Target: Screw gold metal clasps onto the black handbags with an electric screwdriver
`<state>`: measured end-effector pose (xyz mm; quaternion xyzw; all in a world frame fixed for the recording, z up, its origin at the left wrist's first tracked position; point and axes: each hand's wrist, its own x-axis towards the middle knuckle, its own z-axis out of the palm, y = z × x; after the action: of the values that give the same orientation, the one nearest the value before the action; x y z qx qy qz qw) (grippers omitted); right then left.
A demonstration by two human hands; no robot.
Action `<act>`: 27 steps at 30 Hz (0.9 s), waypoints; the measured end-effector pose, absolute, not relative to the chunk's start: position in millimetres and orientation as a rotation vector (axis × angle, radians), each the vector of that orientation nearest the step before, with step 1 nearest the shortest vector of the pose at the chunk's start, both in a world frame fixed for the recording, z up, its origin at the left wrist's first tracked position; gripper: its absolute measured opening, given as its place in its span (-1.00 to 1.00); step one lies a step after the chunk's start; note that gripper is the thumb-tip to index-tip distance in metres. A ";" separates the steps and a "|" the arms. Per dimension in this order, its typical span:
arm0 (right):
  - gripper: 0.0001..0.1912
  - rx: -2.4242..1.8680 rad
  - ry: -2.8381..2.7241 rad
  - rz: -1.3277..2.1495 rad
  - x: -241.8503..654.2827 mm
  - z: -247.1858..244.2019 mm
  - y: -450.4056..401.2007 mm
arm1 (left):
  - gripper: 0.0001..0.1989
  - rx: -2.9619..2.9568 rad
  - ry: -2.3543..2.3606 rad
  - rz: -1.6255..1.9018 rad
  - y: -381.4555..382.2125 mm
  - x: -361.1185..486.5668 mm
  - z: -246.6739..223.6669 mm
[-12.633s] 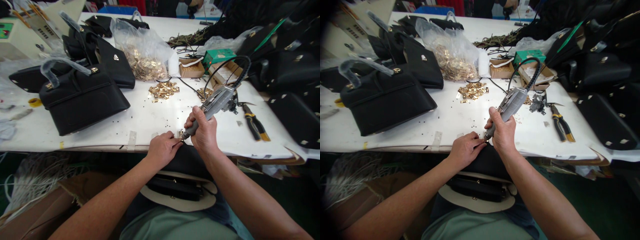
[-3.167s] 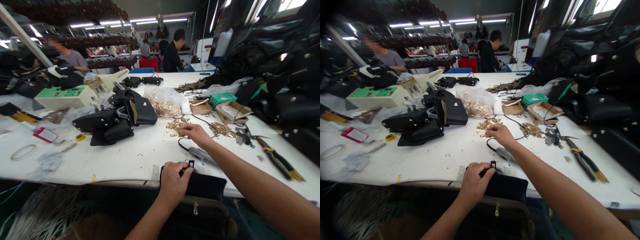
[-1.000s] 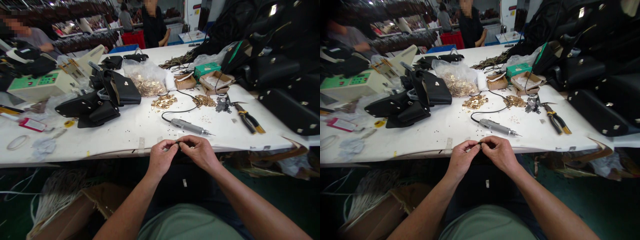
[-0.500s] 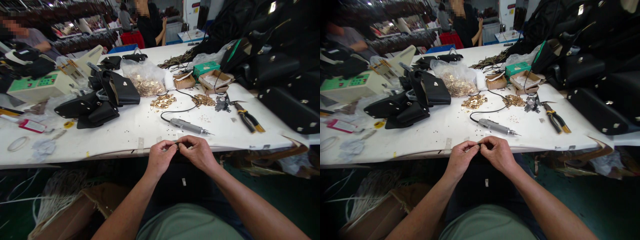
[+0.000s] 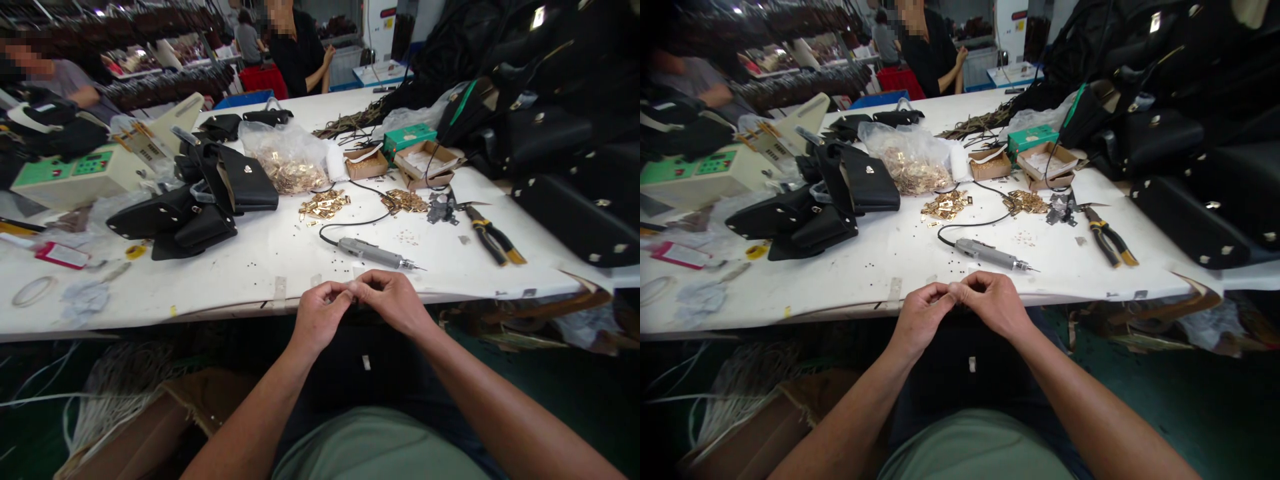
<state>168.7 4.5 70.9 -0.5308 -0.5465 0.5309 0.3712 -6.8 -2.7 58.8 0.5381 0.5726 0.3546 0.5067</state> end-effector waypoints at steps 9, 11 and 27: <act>-0.77 -1.331 -1.430 1.489 173.2 65.1 1.3 | -0.80 1.360 1.396 0.845 1.5 -10.4 61.8; -0.79 -1.360 -1.458 1.455 172.5 64.0 -0.6 | -0.80 1.457 1.420 0.816 0.2 -11.6 63.5; -0.82 -1.392 -1.530 1.087 166.2 60.8 -5.0 | -0.76 1.709 1.306 0.781 3.2 -18.3 72.0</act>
<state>166.2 -5.0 60.8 -0.5482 -0.6025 0.4278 0.3917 -18.3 3.2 72.0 0.6799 0.5196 0.3108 0.4137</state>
